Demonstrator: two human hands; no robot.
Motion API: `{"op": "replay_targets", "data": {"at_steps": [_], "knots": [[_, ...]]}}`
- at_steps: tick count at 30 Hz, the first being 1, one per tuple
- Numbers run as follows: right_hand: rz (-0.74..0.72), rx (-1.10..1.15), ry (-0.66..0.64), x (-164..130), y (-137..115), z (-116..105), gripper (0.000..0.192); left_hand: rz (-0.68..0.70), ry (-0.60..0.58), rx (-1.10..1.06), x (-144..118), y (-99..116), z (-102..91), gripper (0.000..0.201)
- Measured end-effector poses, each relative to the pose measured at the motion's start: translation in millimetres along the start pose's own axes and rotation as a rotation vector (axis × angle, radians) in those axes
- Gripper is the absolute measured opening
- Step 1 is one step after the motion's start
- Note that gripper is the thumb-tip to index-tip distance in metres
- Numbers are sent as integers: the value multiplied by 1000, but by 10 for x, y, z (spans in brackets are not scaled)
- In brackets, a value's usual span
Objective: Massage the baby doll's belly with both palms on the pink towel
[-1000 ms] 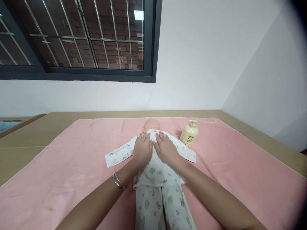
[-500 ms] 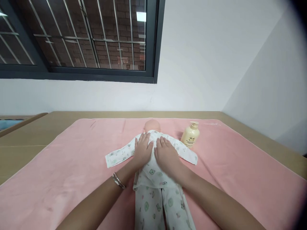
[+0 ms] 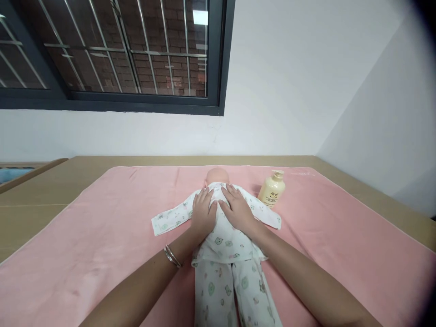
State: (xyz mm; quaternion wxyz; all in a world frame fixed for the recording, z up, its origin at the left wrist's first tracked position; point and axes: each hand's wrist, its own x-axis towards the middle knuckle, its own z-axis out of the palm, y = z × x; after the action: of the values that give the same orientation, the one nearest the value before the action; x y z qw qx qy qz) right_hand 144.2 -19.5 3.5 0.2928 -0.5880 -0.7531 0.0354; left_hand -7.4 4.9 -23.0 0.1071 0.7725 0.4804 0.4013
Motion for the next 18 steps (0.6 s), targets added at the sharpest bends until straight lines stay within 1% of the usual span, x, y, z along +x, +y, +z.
{"op": "replay_targets", "data": {"at_steps": [7, 10, 13, 18], "knots": [[1, 44, 70, -51, -19, 66, 48, -10, 107, -59, -22, -24, 10, 40], [-7, 51, 89, -41, -23, 38, 46, 7, 120, -68, -24, -43, 20, 39], [-44, 77, 140, -30, -27, -71, 41, 14, 127, -72, -26, -65, 30, 37], [-101, 110, 326, -47, -69, -322, 41, 5, 122, -83, -27, -74, 21, 36]]}}
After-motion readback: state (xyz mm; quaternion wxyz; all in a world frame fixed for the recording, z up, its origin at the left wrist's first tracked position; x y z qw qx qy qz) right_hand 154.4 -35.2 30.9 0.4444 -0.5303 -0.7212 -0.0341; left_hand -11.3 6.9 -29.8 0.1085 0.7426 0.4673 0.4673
